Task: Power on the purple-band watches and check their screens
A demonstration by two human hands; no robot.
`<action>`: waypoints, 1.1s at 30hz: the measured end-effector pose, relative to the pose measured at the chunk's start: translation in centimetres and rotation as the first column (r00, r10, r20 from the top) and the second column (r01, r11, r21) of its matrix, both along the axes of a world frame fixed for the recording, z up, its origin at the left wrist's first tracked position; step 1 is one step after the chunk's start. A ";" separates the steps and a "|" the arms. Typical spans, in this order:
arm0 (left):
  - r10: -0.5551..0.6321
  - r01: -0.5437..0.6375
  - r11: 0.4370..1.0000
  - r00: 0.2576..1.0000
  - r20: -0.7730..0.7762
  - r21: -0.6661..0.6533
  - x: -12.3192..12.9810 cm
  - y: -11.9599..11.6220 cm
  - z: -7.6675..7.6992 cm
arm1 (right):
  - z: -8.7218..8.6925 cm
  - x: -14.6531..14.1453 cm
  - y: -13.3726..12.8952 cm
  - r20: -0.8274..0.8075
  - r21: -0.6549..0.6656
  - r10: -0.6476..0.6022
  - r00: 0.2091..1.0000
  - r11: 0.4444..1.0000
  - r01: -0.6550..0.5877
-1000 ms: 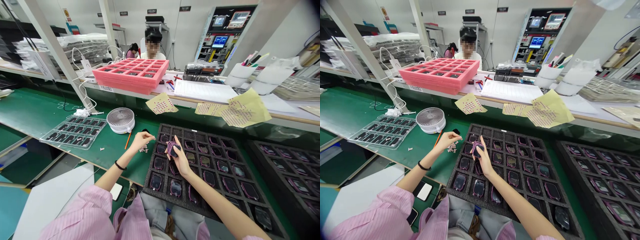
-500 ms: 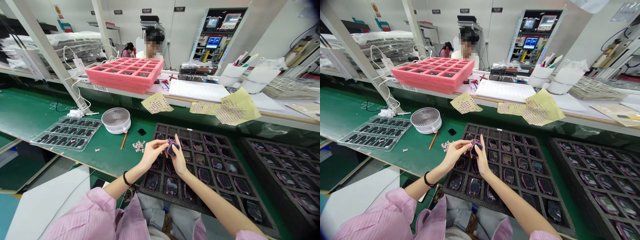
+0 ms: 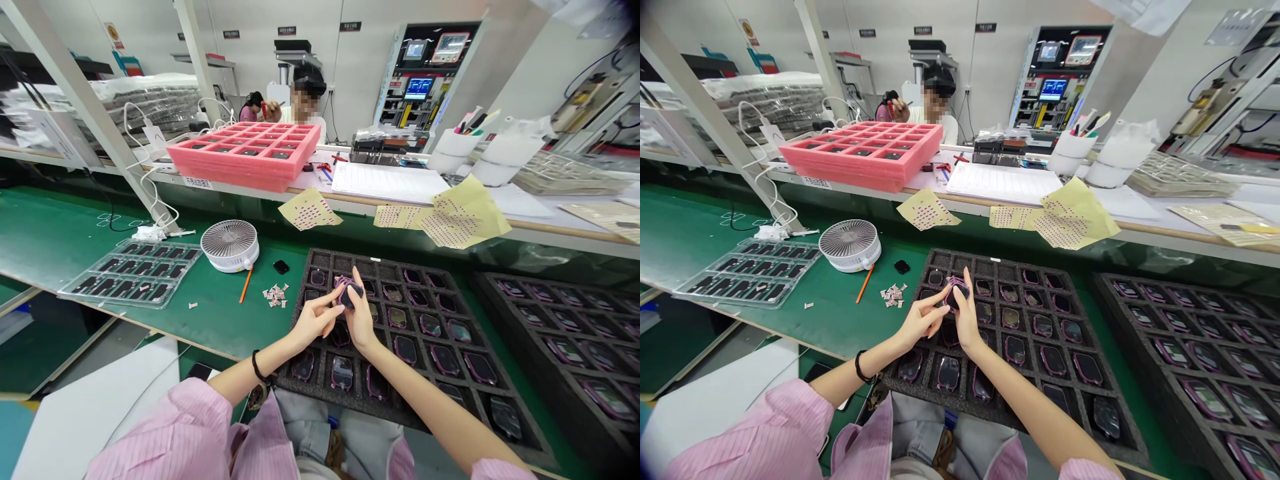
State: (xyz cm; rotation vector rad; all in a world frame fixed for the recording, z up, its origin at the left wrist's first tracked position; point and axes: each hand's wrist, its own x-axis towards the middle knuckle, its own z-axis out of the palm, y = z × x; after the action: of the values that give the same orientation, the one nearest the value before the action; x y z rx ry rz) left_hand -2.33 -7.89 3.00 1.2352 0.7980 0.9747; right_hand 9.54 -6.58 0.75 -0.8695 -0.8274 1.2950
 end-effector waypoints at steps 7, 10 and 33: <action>-0.088 0.124 0.979 0.972 -0.216 0.161 -0.8 2.9 0.2 | -0.1 1.6 1.4 0.212 0.007 -0.042 0.976 0.999 0.042; 0.013 0.202 0.883 0.892 -0.452 0.423 -0.8 4.8 1.9 | 0.9 3.1 2.7 0.385 0.032 -0.047 0.922 0.999 0.037; 0.109 0.218 0.689 0.912 -0.396 0.691 7.9 10.6 -1.2 | 2.3 13.3 5.5 0.129 -0.201 0.343 0.930 0.928 -0.314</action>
State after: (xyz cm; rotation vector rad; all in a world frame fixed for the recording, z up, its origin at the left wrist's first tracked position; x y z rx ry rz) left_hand 5.57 2.67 1.83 2.2145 0.6923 1.0302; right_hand 22.83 -1.10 3.01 -1.0173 -1.0314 1.6278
